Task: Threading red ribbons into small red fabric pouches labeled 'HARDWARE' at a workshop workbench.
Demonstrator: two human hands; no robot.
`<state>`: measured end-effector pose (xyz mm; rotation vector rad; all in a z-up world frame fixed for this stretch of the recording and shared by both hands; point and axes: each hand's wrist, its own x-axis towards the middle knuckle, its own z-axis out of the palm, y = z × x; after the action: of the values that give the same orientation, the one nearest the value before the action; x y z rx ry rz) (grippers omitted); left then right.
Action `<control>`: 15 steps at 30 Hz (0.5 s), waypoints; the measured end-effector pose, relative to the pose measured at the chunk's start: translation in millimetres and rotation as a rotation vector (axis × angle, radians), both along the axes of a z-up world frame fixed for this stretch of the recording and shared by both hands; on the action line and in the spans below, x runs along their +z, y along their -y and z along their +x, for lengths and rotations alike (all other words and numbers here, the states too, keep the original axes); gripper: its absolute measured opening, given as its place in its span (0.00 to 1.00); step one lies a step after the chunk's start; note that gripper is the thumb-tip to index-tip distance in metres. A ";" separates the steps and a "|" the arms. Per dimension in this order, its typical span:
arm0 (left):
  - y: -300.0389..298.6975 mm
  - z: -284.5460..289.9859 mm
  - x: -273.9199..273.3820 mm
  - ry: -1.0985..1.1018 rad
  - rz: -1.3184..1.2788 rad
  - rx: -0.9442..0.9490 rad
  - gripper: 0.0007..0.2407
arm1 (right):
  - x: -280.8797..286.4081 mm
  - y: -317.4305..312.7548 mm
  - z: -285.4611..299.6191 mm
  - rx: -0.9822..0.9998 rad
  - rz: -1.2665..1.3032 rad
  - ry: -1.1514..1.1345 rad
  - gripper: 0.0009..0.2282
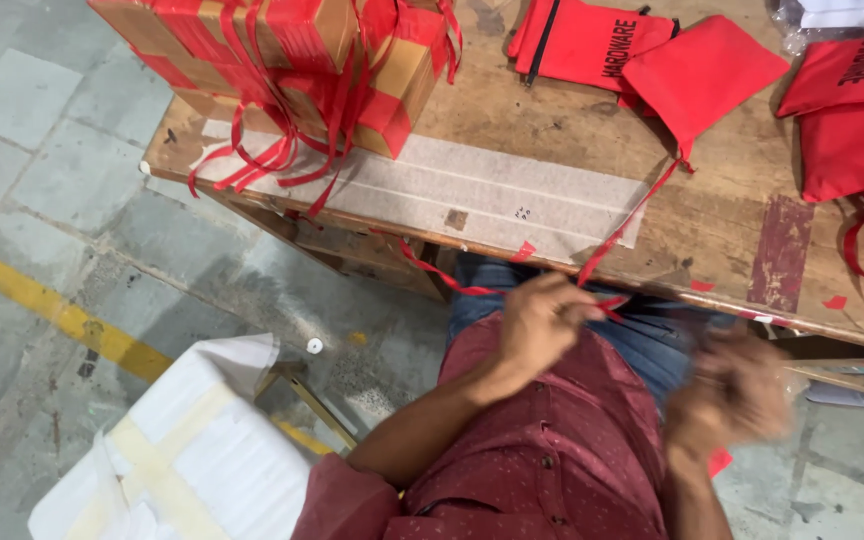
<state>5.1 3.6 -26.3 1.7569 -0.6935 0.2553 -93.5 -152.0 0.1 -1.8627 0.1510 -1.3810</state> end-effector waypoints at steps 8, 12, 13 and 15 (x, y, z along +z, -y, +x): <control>-60.2 -18.8 49.5 -0.218 -0.003 -0.246 0.25 | 35.1 48.6 3.2 -0.150 -0.066 -0.362 0.02; -83.5 -21.8 51.3 -0.246 0.120 -0.237 0.30 | 66.5 45.4 59.8 -0.366 -0.654 -0.523 0.03; -84.6 -22.6 46.9 -0.253 0.120 -0.247 0.30 | 60.7 53.3 63.6 -0.373 -0.654 -0.533 0.03; -88.8 -19.6 40.1 -0.281 0.007 -0.196 0.28 | 51.0 67.4 78.8 -0.392 -0.765 -0.644 0.08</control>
<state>-14.5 92.4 13.9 1.6756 -0.6546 -0.1263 -14.6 -219.4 51.1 -3.0212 0.3625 -1.0969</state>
